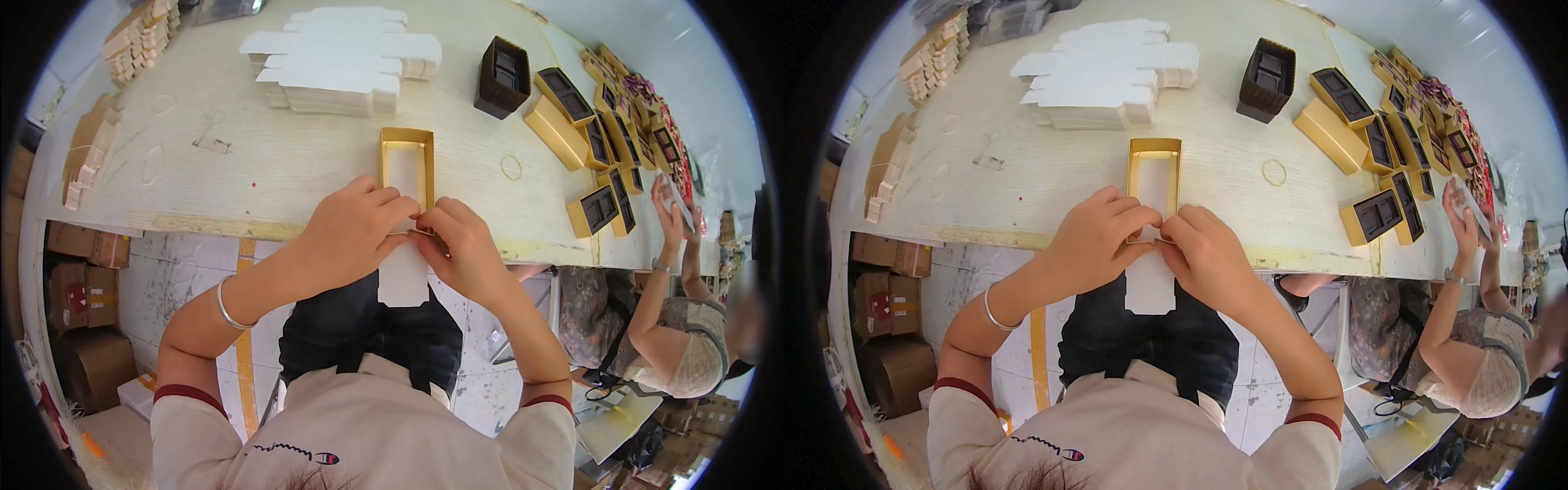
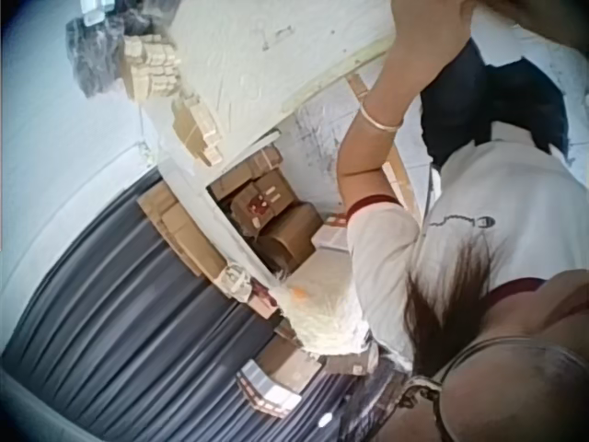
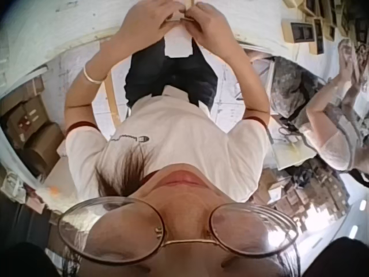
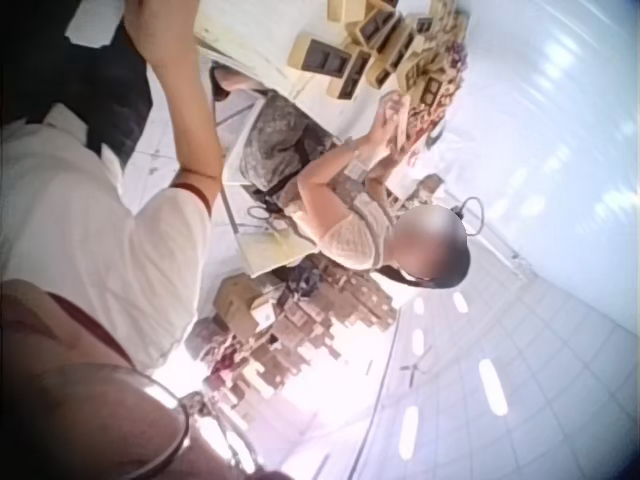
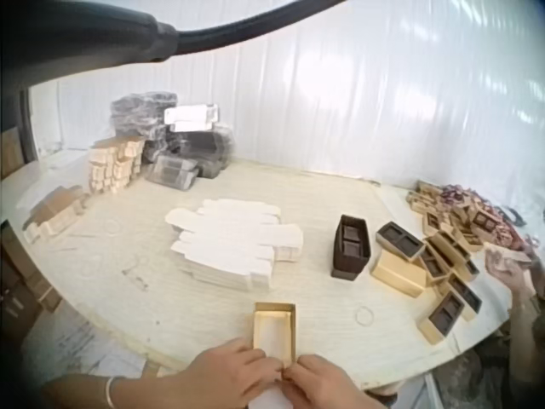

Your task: The person folds flat white cardboard pieces into rectangular boxes and inserts black plastic trays into them. The person repeatedly picks up a flat piece, folds the sides, and places a tray inside before stacking the finished unit.

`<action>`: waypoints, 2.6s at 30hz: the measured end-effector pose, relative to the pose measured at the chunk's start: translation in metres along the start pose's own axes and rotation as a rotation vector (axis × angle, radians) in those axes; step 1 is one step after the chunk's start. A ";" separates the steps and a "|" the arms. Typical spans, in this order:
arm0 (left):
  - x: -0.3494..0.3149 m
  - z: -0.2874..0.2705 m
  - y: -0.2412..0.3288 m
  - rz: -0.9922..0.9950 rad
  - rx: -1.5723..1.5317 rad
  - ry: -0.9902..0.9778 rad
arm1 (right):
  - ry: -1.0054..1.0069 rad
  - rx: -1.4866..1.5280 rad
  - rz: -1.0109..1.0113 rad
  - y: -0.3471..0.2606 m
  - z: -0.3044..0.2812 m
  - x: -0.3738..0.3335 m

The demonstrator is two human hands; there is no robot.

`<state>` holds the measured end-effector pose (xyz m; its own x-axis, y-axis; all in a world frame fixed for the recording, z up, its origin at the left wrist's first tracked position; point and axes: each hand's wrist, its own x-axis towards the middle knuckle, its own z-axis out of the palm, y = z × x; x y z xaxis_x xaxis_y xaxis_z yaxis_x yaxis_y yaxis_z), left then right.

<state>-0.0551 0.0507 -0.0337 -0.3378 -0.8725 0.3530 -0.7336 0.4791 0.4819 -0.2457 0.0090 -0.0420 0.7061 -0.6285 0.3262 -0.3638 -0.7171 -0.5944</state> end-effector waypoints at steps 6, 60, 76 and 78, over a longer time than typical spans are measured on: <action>-0.002 -0.003 -0.006 -0.031 -0.242 -0.069 | -0.101 0.002 -0.056 -0.014 -0.013 -0.016; 0.000 0.003 -0.013 -0.120 -0.114 0.115 | 0.192 -0.707 -0.124 0.111 -0.117 0.085; -0.009 0.003 -0.014 -0.153 -0.047 0.166 | 0.404 0.742 0.103 0.019 -0.156 0.040; -0.011 0.000 -0.010 -0.177 0.036 0.155 | 0.295 0.894 0.233 0.002 -0.132 0.008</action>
<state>-0.0441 0.0551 -0.0419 -0.1095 -0.9161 0.3857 -0.7948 0.3137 0.5196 -0.3212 -0.0374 0.0561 0.4497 -0.8635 0.2282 0.2069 -0.1478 -0.9671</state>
